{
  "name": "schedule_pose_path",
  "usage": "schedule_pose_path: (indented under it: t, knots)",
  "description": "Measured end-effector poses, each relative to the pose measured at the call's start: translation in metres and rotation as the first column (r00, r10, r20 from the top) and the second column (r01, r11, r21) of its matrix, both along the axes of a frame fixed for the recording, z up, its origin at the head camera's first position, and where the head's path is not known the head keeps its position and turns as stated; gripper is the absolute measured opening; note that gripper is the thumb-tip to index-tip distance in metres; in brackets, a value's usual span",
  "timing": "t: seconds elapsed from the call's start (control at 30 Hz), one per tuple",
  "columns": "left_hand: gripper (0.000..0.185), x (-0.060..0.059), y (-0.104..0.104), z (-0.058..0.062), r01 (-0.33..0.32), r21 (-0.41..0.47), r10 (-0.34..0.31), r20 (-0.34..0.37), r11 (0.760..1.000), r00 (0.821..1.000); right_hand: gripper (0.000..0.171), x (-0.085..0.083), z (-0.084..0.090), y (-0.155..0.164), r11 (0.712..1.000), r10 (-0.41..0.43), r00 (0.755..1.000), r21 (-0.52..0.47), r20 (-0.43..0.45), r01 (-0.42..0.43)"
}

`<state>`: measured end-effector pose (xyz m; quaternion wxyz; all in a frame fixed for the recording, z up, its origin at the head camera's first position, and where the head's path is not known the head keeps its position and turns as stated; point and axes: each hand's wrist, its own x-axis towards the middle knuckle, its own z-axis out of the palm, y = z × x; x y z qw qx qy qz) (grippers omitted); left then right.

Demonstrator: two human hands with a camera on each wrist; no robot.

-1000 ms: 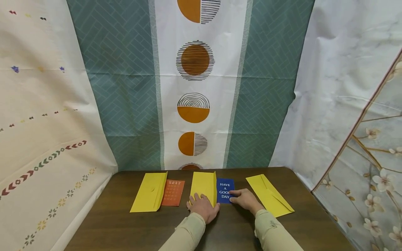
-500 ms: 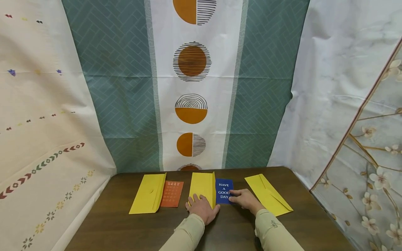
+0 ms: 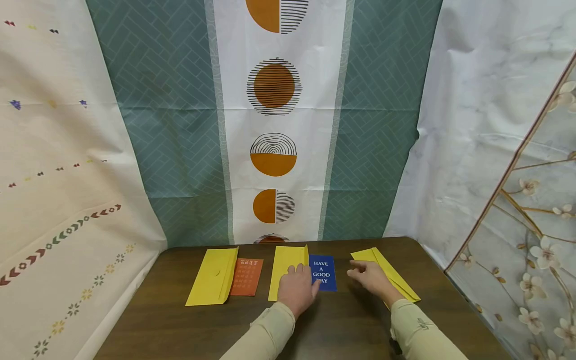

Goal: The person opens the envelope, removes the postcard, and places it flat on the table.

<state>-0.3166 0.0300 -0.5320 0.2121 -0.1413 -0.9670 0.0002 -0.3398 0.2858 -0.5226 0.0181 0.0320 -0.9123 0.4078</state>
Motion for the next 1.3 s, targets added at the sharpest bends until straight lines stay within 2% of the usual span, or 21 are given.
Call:
schedule_pose_path:
  t: [0.07, 0.13, 0.23, 0.3, 0.37, 0.53, 0.67, 0.83, 0.97, 1.13, 1.23, 1.3]
  knots:
    - [0.050, 0.004, 0.005, 0.003, 0.071, -0.025, -0.073, -0.046, 0.997, 0.996, 0.051, 0.002, 0.005, 0.026, 0.995, -0.035, 0.997, 0.094, -0.066, 0.041]
    - [0.047, 0.008, 0.011, 0.001, 0.142, -0.055, -0.145, -0.055, 0.988, 0.988, 0.055, 0.004, 0.007, 0.055, 0.977, -0.086, 0.992, 0.185, -0.096, 0.103]
    - [0.050, 0.015, 0.023, -0.004, 0.229, -0.093, -0.232, -0.018, 0.969, 0.973, 0.067, 0.007, 0.006, 0.093, 0.952, -0.148, 0.988, 0.265, -0.042, 0.154]
    - [0.051, 0.019, 0.032, -0.007, 0.277, -0.101, -0.275, 0.025, 0.956, 0.961, 0.076, 0.012, 0.005, 0.108, 0.944, -0.160, 0.987, 0.294, 0.014, 0.148]
    - [0.052, 0.024, 0.043, -0.008, 0.310, -0.107, -0.306, 0.052, 0.945, 0.951, 0.084, 0.016, 0.003, 0.117, 0.948, -0.135, 0.989, 0.298, 0.059, 0.112]
    - [0.054, 0.032, 0.068, -0.014, 0.367, -0.149, -0.355, 0.099, 0.918, 0.929, 0.084, 0.020, -0.006, 0.113, 0.961, -0.071, 0.995, 0.272, 0.067, 0.050]
    - [0.058, 0.035, 0.085, -0.019, 0.392, -0.186, -0.370, 0.140, 0.901, 0.918, 0.079, 0.014, -0.012, 0.100, 0.956, -0.063, 0.997, 0.289, 0.040, 0.049]
    - [0.065, 0.038, 0.100, -0.026, 0.402, -0.180, -0.358, 0.234, 0.898, 0.904, 0.077, 0.011, -0.017, 0.085, 0.946, -0.073, 0.996, 0.321, 0.042, 0.056]
    - [0.072, 0.041, 0.107, -0.028, 0.404, -0.165, -0.336, 0.326, 0.900, 0.883, 0.075, 0.012, -0.016, 0.075, 0.937, -0.072, 0.997, 0.346, 0.037, 0.055]
    - [0.077, 0.045, 0.111, -0.024, 0.389, -0.146, -0.296, 0.429, 0.910, 0.853, 0.073, 0.014, -0.017, 0.067, 0.928, -0.081, 0.996, 0.368, 0.032, 0.064]
    - [0.078, 0.047, 0.112, -0.021, 0.375, -0.142, -0.275, 0.457, 0.916, 0.846, 0.073, 0.015, -0.017, 0.061, 0.927, -0.084, 0.996, 0.370, 0.037, 0.064]
    - [0.079, 0.048, 0.113, -0.020, 0.367, -0.144, -0.266, 0.459, 0.919, 0.848, 0.074, 0.016, -0.017, 0.058, 0.925, -0.089, 0.995, 0.375, 0.042, 0.066]
